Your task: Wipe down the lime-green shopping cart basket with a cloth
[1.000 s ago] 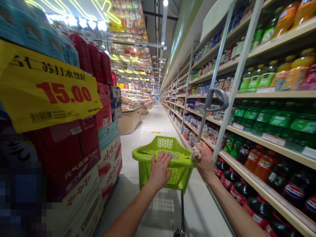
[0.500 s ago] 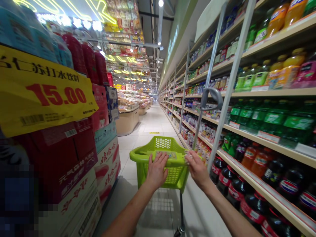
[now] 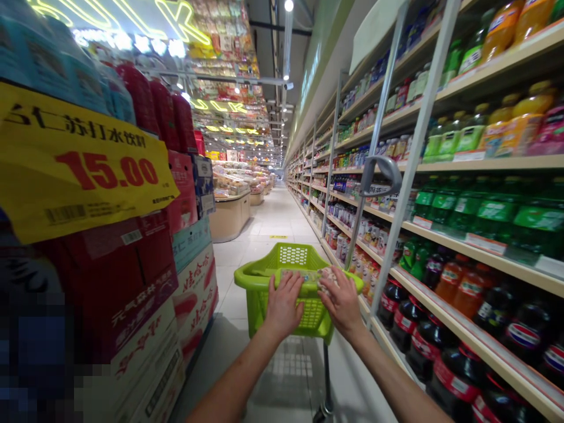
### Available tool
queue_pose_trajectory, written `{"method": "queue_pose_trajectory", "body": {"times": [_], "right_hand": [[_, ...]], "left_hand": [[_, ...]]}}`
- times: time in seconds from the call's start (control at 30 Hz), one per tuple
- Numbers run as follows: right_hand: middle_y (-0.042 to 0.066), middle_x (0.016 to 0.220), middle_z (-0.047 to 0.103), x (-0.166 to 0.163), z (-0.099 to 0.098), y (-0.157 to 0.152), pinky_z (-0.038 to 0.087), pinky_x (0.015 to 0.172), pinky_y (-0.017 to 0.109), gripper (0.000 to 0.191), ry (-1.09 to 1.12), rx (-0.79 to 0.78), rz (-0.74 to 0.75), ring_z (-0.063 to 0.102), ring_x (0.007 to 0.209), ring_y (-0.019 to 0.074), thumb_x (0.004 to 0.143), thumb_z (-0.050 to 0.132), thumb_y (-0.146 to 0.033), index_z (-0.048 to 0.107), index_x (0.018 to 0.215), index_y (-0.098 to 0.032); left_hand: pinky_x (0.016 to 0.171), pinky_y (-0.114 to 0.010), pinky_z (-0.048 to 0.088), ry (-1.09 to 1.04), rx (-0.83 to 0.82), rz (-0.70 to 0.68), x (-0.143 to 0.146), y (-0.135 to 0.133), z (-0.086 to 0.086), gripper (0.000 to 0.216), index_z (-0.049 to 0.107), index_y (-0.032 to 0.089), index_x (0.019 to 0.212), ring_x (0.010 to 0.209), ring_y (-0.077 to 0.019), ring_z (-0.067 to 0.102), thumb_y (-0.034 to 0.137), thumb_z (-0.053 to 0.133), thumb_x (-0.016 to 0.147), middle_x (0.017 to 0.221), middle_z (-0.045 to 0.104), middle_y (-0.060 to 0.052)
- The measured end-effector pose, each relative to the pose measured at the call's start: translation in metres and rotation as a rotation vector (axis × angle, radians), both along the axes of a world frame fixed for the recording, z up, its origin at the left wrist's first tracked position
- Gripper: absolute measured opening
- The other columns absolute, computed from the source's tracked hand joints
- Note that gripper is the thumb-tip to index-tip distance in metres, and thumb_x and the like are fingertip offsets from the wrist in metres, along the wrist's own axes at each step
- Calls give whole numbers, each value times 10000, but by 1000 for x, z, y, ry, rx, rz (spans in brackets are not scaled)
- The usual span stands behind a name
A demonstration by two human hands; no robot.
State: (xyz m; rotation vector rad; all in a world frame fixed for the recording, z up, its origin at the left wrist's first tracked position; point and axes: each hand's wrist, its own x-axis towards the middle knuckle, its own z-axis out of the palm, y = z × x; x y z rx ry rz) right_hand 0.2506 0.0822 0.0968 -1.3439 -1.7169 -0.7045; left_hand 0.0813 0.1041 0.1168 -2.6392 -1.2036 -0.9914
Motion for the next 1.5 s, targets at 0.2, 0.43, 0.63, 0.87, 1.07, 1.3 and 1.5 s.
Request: {"method": "queue_pose_trajectory", "body": {"times": [0.2,0.43,0.63,0.87,1.07,1.3,1.5], "right_hand": [[103,1249,484,51,-11,3,378,919,467,282,-89,71,97,431,1165,235,821,427,-151,590,1033,-240],[92,1285,453,13,-14,3,381,956,476,299,71,128,182,368,1226,226,824,412,-134,573,1057,-230],[100,1293,444,18,-13,6,395,952,472,320,16,142,220,366,1228,226,824,415,-104,564,1080,-225],[99,1312,420,12,-15,4,393,952,491,316,76,128,173,353,1237,240,826,405,-113,563,1077,-221],[88,1311,434,4,-16,10,367,956,504,348,-12,148,170,355,1235,248,807,422,-100,571,1089,-238],[84,1339,395,-1,-16,11,403,941,475,383,70,127,172,367,1227,245,799,420,-106,545,1134,-244],[80,1319,422,-4,-12,20,370,954,500,357,34,128,166,380,1214,248,805,413,-109,572,1093,-248]], "left_hand": [[1047,-554,112,2,0,-10,-1,1,0,537,399,205,1249,1258,-231,312,197,477,717,1340,422,-55],[1047,-571,85,24,24,15,7,-1,-5,568,373,189,1265,1273,-244,282,235,497,713,1357,395,-68],[1050,-520,161,54,46,113,-16,8,-1,559,382,163,1265,1268,-250,303,224,485,719,1357,389,-100],[1060,-512,128,21,45,234,-35,17,-4,550,388,134,1260,1254,-257,328,219,469,723,1312,448,-104],[1061,-505,125,44,40,189,-36,13,-3,567,369,134,1277,1259,-238,321,193,448,718,1329,430,-94],[1056,-534,94,53,28,172,-29,9,-4,608,340,120,1296,1267,-255,301,224,465,710,1350,396,-109],[1053,-536,105,87,69,154,-39,9,-5,571,365,140,1283,1267,-250,305,185,439,719,1344,409,-92]]}}
